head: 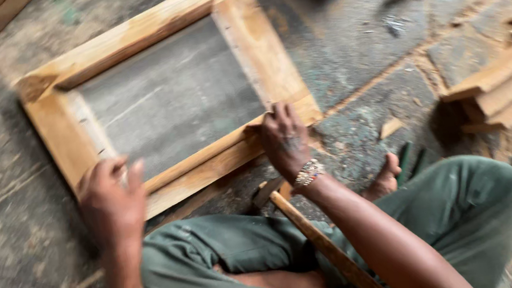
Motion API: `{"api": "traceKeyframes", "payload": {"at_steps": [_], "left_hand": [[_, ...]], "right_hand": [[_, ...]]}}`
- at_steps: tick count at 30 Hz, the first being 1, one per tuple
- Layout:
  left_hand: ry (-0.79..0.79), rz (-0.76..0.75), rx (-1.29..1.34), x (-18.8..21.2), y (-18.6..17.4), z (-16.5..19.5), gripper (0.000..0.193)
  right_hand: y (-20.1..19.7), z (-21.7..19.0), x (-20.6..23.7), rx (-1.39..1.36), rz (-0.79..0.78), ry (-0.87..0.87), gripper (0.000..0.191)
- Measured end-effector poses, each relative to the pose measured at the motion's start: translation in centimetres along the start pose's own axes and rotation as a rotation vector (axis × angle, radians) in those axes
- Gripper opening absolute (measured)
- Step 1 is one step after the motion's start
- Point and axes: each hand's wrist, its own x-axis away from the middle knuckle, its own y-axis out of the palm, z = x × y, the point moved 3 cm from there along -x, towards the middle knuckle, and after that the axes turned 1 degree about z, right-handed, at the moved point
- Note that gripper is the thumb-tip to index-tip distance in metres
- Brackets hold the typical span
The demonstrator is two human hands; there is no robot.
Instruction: The person sits on the floor and assembles a wooden frame with a metal mesh screen. They use a hammer to drive nails into the frame to secure the mesh and a thin wooden strip along the edge.
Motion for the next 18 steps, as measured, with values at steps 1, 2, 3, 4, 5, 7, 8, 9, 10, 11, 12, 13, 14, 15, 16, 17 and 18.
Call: {"api": "traceKeyframes", "payload": {"at_steps": [1,2,3,4,5,7,8,9,10,11,12,13,14,15,16,17,18], "left_hand": [[0.054,0.019,0.238,-1.1,2.0,2.5,0.018],[0.102,0.036,0.472,-2.2,4.2,5.1,0.013],[0.194,0.018,0.595,-2.9,6.3,7.8,0.012],[0.251,-0.031,0.718,-3.4,8.3,10.3,0.011],[0.261,-0.077,0.725,-4.0,10.3,12.3,0.011],[0.274,-0.099,0.748,-4.8,12.7,14.6,0.013],[0.272,-0.078,0.765,-5.1,13.6,15.4,0.013],[0.27,-0.061,0.783,-5.2,14.5,16.1,0.014],[0.268,-0.06,0.793,-5.3,15.1,16.4,0.014],[0.263,-0.061,0.8,-5.1,15.3,16.3,0.013],[0.254,-0.063,0.806,-5.0,15.6,16.2,0.013],[0.267,-0.073,0.807,-4.9,16.0,16.1,0.013],[0.274,-0.086,0.804,-4.8,16.2,15.9,0.013],[0.278,-0.095,0.798,-4.5,16.4,15.8,0.013],[0.294,-0.103,0.79,-4.5,16.6,15.8,0.013],[0.313,-0.109,0.781,-4.5,16.7,15.8,0.013],[0.33,-0.115,0.773,-4.5,16.7,15.8,0.013]], "right_hand": [[0.0,0.0,0.1,-0.013,0.011,0.007,0.009],[0.1,0.0,0.1,-0.029,0.02,0.01,0.009],[-0.1,0.0,0.1,-0.047,0.028,0.01,0.009],[-0.2,-0.2,0.0,-0.056,0.032,0.016,0.01],[-0.5,-0.3,-0.1,-0.065,0.038,0.019,0.011],[-1.2,-0.5,-0.4,-0.075,0.034,0.002,0.011],[-1.4,-0.5,-0.6,-0.076,0.019,-0.017,0.01],[-1.6,-0.5,-0.7,-0.076,0.003,-0.033,0.009],[-1.8,-0.3,-0.8,-0.061,0.013,-0.033,0.009],[-1.8,-0.1,-0.8,-0.048,0.02,-0.033,0.01],[-1.6,0.1,-0.7,-0.036,0.023,-0.034,0.01],[-1.4,0.3,-0.5,-0.054,0.058,-0.022,0.009],[-1.0,0.4,-0.1,-0.075,0.088,-0.011,0.008],[-0.6,0.5,0.2,-0.099,0.117,-0.005,0.007],[0.2,0.4,0.6,-0.103,0.081,-0.005,0.007],[0.8,0.3,1.0,-0.108,0.047,-0.005,0.007],[1.4,0.4,1.1,-0.113,0.013,-0.006,0.007]]}}
